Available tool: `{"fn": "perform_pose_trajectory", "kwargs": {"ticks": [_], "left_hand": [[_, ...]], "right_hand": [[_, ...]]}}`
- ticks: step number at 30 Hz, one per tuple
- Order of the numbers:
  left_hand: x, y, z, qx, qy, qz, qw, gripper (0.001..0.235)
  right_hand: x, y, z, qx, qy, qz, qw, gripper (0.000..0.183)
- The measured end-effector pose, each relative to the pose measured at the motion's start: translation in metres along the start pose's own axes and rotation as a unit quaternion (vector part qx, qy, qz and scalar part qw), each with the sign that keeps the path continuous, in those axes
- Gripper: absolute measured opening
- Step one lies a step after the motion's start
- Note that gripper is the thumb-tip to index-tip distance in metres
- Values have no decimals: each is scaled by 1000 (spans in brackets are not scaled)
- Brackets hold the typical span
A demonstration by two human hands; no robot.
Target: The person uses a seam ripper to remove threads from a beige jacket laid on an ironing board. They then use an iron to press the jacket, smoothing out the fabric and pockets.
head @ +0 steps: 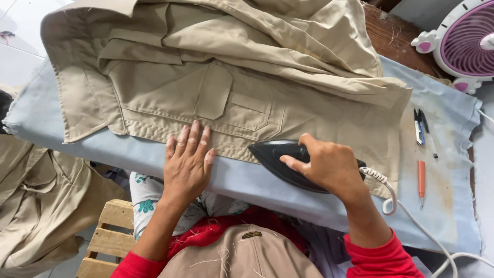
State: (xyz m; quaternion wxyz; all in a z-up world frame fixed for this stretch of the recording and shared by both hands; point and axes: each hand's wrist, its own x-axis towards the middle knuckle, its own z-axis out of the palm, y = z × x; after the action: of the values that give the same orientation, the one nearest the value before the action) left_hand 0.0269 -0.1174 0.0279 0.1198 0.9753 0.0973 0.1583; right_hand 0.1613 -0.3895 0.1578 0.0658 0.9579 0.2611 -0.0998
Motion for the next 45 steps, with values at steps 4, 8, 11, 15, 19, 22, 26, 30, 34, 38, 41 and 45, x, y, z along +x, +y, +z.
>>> {"fn": "perform_pose_trajectory", "kwargs": {"ticks": [4,8,11,15,19,22,26,30,34,38,41,45], "left_hand": [[-3,-18,-6,17,0,-58,998,55],[-13,-55,-11,-4,11,-118,993,55],[-23,-71,-10,-6,36,-139,990,55],[-34,-83,-6,11,75,-148,986,58],[-53,-90,-4,-29,102,-202,974,65],[-67,-97,-1,-101,149,-212,960,66],[-77,-87,-16,-130,163,-202,957,63],[-91,-86,-31,-200,134,-238,941,62],[-111,-89,-61,-255,79,-287,920,59],[-135,-99,-50,-245,74,-329,909,58],[-135,-97,-42,-240,103,-295,919,52],[-121,-82,-54,-265,95,-264,923,53]], "right_hand": [[-15,-4,6,1,-45,-60,997,57],[-13,-13,2,4,-71,-15,997,58],[-7,-26,1,18,-20,45,999,56],[3,-64,-4,36,-36,3,999,54],[22,-118,-16,42,-32,-82,995,50],[48,-167,-19,74,7,-127,989,50],[80,-228,-20,99,29,-178,979,50],[84,-248,-31,123,0,-182,976,47],[66,-240,-42,129,-45,-146,980,46],[70,-240,-36,115,-23,-144,983,47],[75,-245,-37,111,-24,-137,984,47],[69,-238,-42,106,-28,-134,985,49]]}}
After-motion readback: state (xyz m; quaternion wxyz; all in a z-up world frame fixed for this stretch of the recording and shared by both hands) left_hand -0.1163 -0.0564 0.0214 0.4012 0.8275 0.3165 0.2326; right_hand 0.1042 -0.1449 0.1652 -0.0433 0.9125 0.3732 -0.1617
